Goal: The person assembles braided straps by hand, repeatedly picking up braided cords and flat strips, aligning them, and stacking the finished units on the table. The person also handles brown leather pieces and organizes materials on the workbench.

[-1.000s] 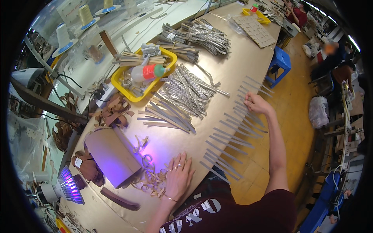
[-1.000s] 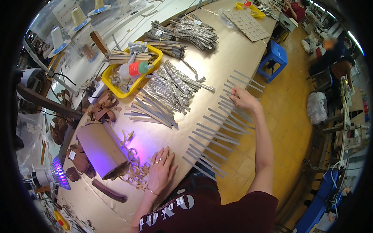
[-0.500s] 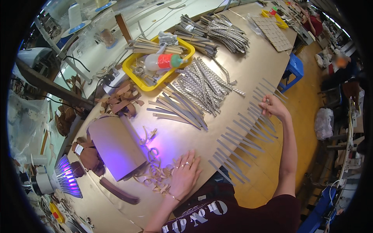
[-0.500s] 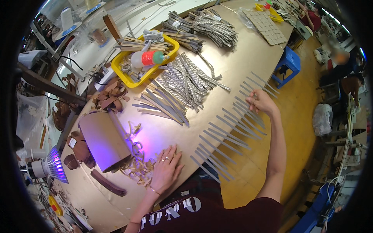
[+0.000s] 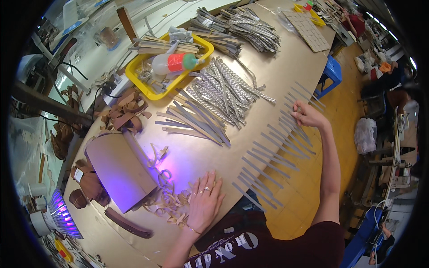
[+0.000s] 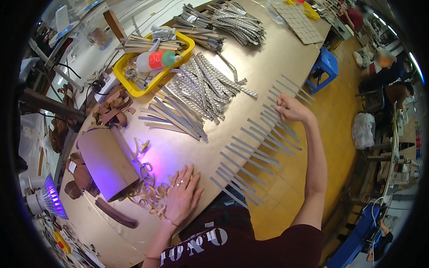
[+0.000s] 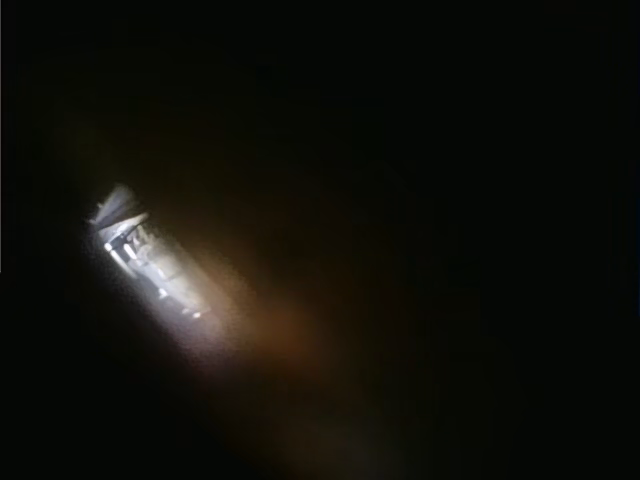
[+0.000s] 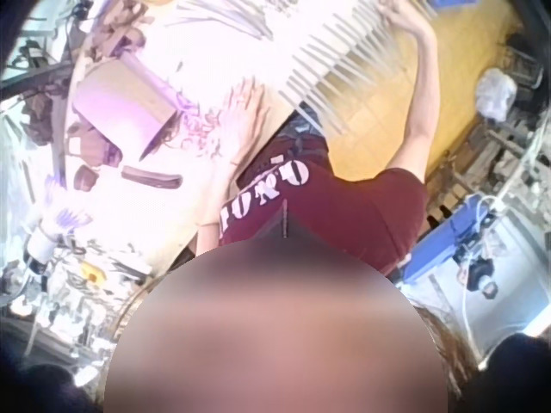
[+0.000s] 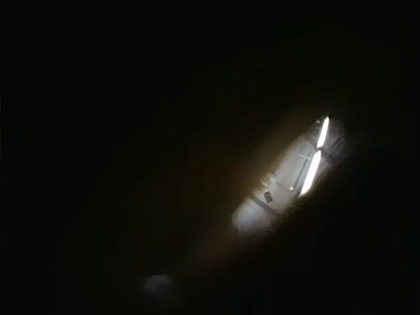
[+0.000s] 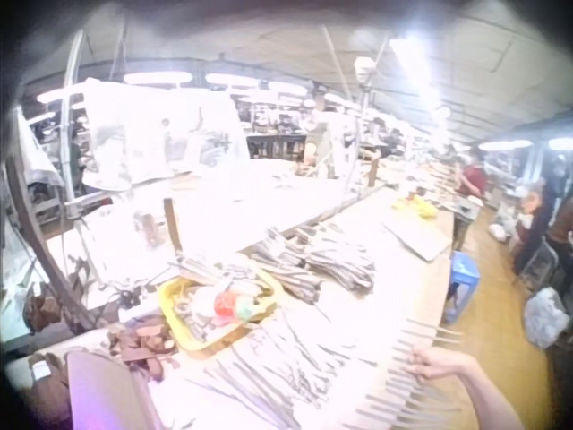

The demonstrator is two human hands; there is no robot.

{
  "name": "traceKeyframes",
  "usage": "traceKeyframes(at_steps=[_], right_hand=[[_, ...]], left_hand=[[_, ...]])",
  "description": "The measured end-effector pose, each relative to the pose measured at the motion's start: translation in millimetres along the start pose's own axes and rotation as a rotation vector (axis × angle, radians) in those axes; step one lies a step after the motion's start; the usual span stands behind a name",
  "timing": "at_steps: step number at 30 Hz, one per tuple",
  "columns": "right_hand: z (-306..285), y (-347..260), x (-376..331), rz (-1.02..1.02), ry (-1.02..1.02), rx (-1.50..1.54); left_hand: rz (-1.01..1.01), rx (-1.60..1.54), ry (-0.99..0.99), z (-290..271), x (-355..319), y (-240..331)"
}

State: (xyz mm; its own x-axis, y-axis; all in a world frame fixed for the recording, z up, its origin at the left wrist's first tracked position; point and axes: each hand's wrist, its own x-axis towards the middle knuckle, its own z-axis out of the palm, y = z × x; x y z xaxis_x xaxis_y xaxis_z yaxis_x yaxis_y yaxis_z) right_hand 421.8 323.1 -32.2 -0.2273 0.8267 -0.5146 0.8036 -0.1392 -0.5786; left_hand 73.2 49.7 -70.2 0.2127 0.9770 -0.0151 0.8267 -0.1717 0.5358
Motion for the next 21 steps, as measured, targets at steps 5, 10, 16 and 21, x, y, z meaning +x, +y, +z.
traceKeyframes(at_steps=[5,10,16,21], right_hand=[[2.6,15.0,6.6,0.092,0.086,0.086],[8.7,21.2,1.8,0.051,0.265,-0.061],[31.0,-33.4,-23.5,0.245,0.744,-0.891],[64.2,-114.2,-46.5,-0.343,0.609,-0.731]], left_hand=[[-0.016,-0.021,-0.011,0.5,-1.9,0.4],[0.003,0.035,0.004,6.0,-4.0,-1.7],[0.010,0.193,0.091,12.7,-18.2,-2.1],[-0.031,0.146,0.202,1.8,-45.0,-4.3]])
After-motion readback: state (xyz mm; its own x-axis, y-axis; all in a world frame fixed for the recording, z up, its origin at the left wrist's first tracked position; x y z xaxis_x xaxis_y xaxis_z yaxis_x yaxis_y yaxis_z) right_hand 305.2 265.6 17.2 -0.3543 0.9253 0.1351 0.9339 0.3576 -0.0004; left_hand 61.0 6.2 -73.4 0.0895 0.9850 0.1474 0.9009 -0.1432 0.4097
